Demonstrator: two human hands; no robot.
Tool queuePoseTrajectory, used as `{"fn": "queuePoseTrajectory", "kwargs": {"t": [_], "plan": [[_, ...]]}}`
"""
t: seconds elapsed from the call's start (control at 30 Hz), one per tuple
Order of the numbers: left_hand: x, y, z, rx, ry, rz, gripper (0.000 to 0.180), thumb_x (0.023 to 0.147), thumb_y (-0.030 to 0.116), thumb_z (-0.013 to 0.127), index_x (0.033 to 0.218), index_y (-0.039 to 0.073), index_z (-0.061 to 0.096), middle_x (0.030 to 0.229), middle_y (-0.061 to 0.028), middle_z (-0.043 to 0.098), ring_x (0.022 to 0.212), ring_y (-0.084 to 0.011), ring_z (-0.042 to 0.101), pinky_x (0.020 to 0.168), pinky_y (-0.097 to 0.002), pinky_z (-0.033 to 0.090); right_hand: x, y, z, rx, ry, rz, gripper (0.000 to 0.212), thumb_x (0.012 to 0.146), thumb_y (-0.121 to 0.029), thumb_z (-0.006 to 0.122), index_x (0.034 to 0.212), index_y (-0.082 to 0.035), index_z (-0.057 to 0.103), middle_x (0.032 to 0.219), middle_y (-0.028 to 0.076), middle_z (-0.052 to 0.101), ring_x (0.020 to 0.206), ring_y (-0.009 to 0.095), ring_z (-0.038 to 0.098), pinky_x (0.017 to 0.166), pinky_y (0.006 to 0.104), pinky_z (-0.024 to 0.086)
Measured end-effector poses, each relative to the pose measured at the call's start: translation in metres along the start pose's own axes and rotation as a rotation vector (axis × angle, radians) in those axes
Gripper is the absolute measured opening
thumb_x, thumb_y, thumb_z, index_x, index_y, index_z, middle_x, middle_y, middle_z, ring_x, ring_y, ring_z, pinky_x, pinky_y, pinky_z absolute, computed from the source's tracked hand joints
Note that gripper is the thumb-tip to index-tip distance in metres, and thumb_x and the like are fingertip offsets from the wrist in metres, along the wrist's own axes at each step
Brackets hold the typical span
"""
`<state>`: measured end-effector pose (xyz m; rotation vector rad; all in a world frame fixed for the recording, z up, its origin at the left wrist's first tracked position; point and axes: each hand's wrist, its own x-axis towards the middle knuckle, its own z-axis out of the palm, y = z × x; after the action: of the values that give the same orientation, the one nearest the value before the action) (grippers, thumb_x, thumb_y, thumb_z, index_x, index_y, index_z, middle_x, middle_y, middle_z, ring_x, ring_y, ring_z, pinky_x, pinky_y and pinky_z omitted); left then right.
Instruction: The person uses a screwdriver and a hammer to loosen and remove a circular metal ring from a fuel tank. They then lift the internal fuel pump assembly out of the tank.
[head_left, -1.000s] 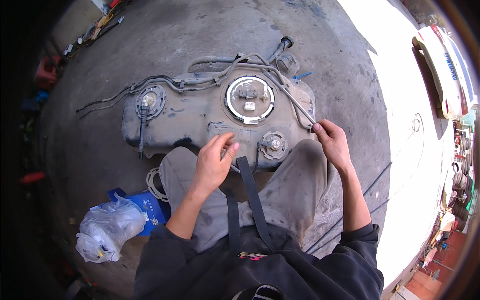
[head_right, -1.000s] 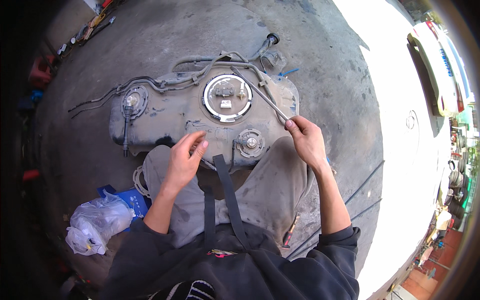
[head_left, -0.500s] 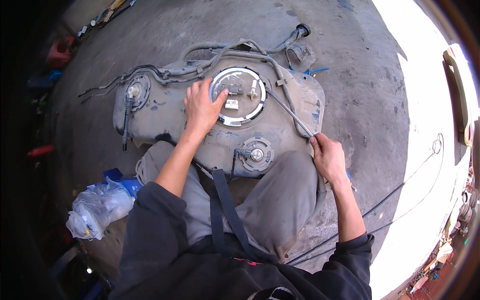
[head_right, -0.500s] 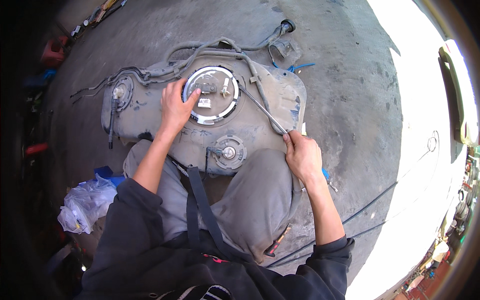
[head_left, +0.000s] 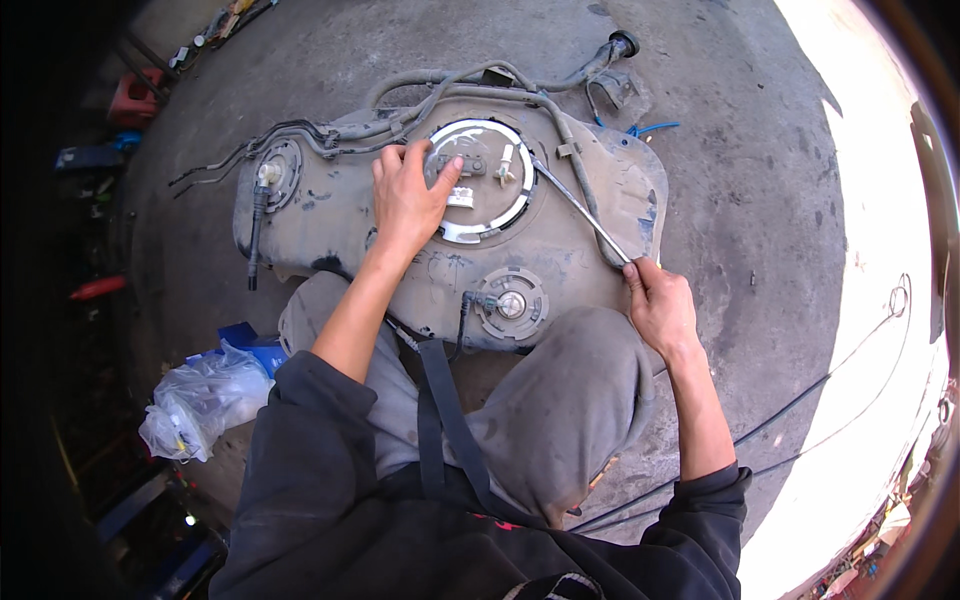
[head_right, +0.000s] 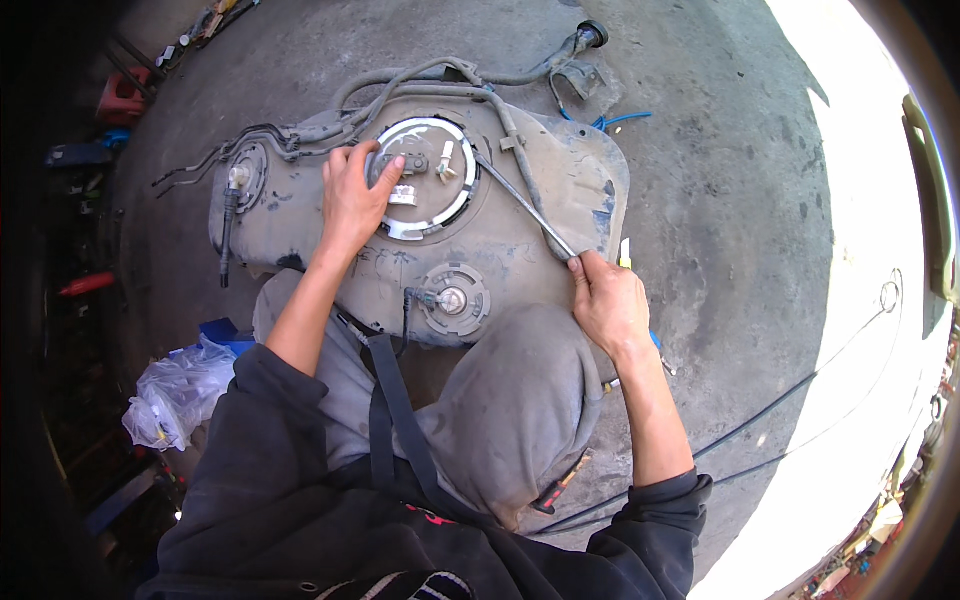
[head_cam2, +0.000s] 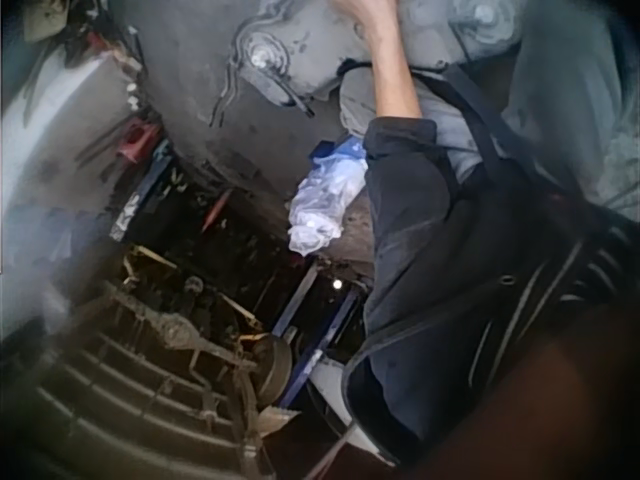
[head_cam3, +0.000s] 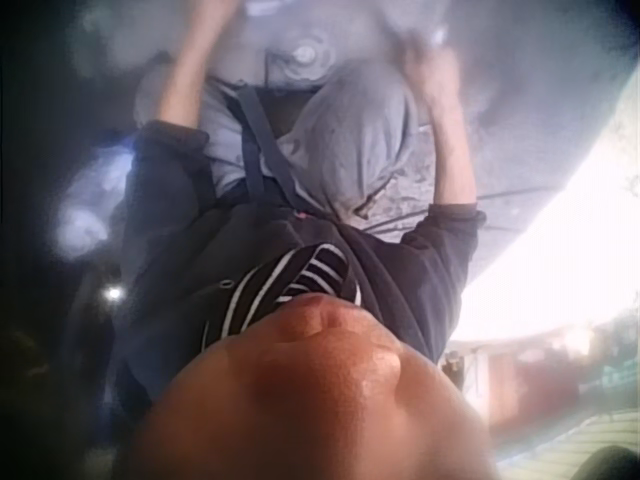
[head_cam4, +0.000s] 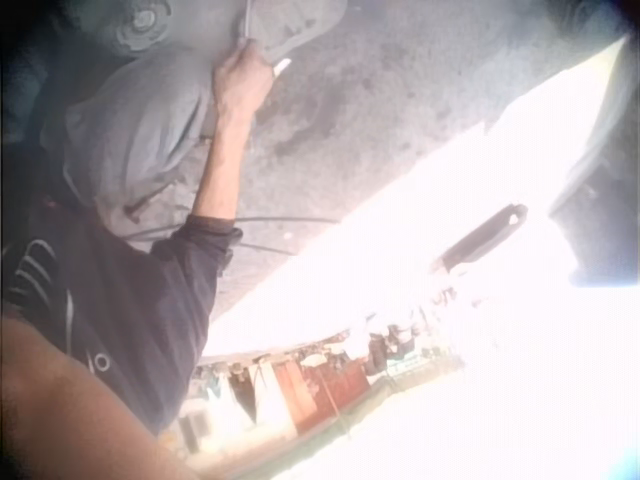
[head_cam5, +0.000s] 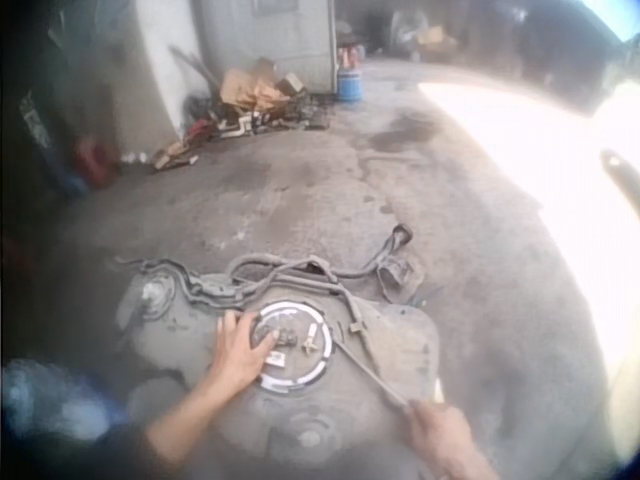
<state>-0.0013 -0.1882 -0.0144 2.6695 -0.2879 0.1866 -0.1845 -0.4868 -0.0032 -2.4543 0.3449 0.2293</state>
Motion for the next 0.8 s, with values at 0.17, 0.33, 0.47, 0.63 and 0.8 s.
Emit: {"fn": "queuePoseTrajectory", "kwargs": {"t": [0.17, 0.33, 0.47, 0.63, 0.8], "plan": [[-0.004, -0.003, 0.0, 0.029, -0.003, 0.0, 0.056, 0.094, 0.05, 0.07, 0.128, 0.005, 0.064, 0.122, -0.0203, 0.056, 0.116, -0.0391, 0.052, 0.099, -0.0487, 0.045, 0.005, 0.013, 0.009, -0.03, 0.024, -0.069, 0.029, 0.104, -0.031, 0.056, 0.092, -0.005, 0.058, 0.08, 0.022, 0.067, 0.079, 0.048, 0.064, 0.07, 0.0538, 0.051], [-0.005, 0.011, -0.005, 0.072, -0.063, 0.002, 0.057, 0.093, 0.054, 0.069, 0.129, 0.009, 0.066, 0.125, -0.0176, 0.055, 0.121, -0.0362, 0.049, 0.101, -0.0485, 0.041, 0.007, 0.017, 0.007, -0.063, 0.038, -0.1, 0.027, 0.104, -0.028, 0.057, 0.093, -0.004, 0.057, 0.079, 0.024, 0.065, 0.078, 0.049, 0.063, 0.068, 0.0548, 0.049], [-0.004, 0.01, -0.007, 0.063, -0.024, 0.033, 0.053, 0.092, 0.053, 0.07, 0.124, 0.01, 0.071, 0.125, -0.0172, 0.055, 0.124, -0.0351, 0.048, 0.102, -0.0507, 0.037, 0.01, -0.017, -0.025, -0.217, -0.02, -0.077, 0.029, 0.104, -0.031, 0.054, 0.091, -0.004, 0.057, 0.079, 0.024, 0.068, 0.078, 0.049, 0.065, 0.071, 0.0566, 0.051], [0.0, 0.019, 0.003, 0.002, -0.012, 0.116, 0.047, 0.092, 0.053, 0.071, 0.115, 0.012, 0.074, 0.114, -0.0091, 0.06, 0.116, -0.03, 0.053, 0.101, -0.0463, 0.037, 0.017, 0.001, -0.023, -0.208, -0.047, -0.079, 0.031, 0.105, -0.032, 0.053, 0.092, -0.004, 0.056, 0.079, 0.024, 0.068, 0.079, 0.05, 0.064, 0.07, 0.0571, 0.05], [0.006, 0.023, 0.018, -0.009, 0.039, 0.151, 0.045, 0.09, 0.055, 0.072, 0.098, 0.012, 0.07, 0.1, -0.0061, 0.06, 0.104, -0.0284, 0.053, 0.092, -0.0441, 0.036, 0.013, 0.017, 0.007, -0.156, 0.038, -0.127, 0.028, 0.104, -0.029, 0.056, 0.089, -0.005, 0.054, 0.076, 0.022, 0.066, 0.074, 0.048, 0.064, 0.066, 0.0556, 0.05]]}}
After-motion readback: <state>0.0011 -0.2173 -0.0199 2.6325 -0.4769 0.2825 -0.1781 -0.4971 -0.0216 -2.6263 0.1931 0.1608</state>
